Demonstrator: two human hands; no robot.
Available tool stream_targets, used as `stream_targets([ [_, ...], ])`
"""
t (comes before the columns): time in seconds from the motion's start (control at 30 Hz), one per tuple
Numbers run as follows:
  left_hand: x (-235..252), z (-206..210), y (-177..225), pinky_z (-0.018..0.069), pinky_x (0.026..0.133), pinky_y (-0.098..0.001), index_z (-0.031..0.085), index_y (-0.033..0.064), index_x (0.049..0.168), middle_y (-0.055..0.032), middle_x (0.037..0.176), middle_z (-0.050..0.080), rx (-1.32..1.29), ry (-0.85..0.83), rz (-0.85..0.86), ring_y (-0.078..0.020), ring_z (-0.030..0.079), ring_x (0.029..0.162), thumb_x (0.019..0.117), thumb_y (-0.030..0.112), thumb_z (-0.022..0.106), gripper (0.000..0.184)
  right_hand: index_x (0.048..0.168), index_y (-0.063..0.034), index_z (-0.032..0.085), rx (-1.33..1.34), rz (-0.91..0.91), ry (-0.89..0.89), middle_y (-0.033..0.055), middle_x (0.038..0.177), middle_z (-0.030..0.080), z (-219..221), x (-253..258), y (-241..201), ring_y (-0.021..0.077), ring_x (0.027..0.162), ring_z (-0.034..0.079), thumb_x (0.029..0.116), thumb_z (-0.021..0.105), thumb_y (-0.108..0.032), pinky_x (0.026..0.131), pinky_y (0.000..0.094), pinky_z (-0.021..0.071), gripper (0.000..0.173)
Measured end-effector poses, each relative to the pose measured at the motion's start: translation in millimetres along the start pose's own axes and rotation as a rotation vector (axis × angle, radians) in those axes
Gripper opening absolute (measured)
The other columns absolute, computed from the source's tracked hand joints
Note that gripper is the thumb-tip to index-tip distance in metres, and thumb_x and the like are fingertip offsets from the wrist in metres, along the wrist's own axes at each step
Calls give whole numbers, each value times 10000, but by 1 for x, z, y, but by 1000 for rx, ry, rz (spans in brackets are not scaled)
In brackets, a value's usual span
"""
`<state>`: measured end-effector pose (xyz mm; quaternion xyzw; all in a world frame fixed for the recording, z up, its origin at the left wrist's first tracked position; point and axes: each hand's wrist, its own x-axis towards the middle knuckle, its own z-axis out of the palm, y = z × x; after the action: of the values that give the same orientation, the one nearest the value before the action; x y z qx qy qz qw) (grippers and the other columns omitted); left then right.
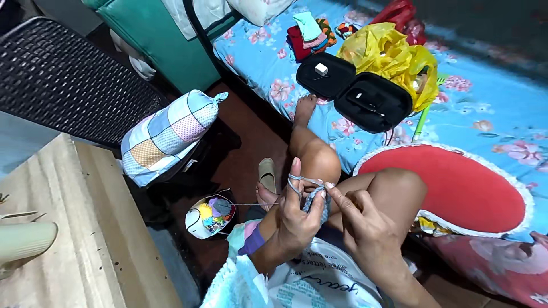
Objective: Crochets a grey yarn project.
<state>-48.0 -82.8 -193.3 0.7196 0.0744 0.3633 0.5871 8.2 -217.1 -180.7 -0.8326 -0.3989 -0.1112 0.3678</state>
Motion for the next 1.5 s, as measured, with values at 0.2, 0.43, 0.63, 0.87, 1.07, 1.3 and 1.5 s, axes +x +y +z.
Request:
stream_targets([
  [0.2, 11, -9, 9, 575, 853, -254, -36, -156, 1537, -49, 964, 708, -287, -51, -241, -66, 686, 877, 875, -114, 631, 941, 1416, 97, 501, 913, 238, -45, 89, 1242, 666, 22, 11, 11, 28, 1033, 649, 937, 590, -2, 914, 178, 547, 497],
  [0.43, 25, -31, 10, 585, 864, -268, 126, -158, 1544, -57, 941, 725, -229, -160, -268, -81, 697, 855, 865, -126, 621, 841, 1273, -11, 690, 53, -160, 75, 111, 787, 643, 4, 15, 22, 193, 612, 575, 905, 530, -59, 509, 307, 436, 403],
  [0.63, 18, -25, 2, 584, 936, -304, 249, -205, 1493, -107, 1015, 748, -171, -226, -153, -119, 723, 963, 885, -99, 629, 725, 1356, -10, 577, 868, 280, -278, -62, 874, 640, -8, 23, 41, -36, 663, 547, 854, 621, -20, 564, 107, 454, 504],
  [0.87, 0, -5, -8, 586, 945, -302, 492, -197, 1364, -191, 1096, 750, 114, -181, 103, -171, 738, 1038, 911, -62, 633, 493, 1340, 2, 584, 867, 285, -283, -32, 968, 679, 0, 27, 30, -7, 791, 624, 870, 609, -9, 687, 134, 535, 471],
  [1.07, 3, 2, -5, 578, 952, -293, 433, -40, 1482, 5, 1072, 757, -225, -67, 13, -71, 710, 1004, 938, -35, 656, 589, 1342, -59, 535, 1403, 415, -229, -31, 926, 707, 9, 25, 33, -4, 661, 612, 838, 668, 47, 555, 140, 494, 532],
  [1.3, 9, -7, -3, 589, 833, -244, 475, -198, 1376, -116, 926, 737, -4, -148, 17, -68, 702, 850, 900, -52, 644, 526, 1007, 5, 630, 531, 21, 137, 50, 896, 666, 25, 0, 35, -44, 792, 615, 958, 609, -99, 712, 76, 510, 117],
  [1.5, 27, -31, -1, 580, 798, -227, 498, -179, 1370, -56, 897, 723, -169, -316, -117, -39, 675, 812, 911, -57, 597, 485, 970, -2, 627, 451, -102, 98, 100, 883, 650, 21, 0, 44, 28, 788, 622, 957, 566, -66, 688, 108, 505, 90],
])
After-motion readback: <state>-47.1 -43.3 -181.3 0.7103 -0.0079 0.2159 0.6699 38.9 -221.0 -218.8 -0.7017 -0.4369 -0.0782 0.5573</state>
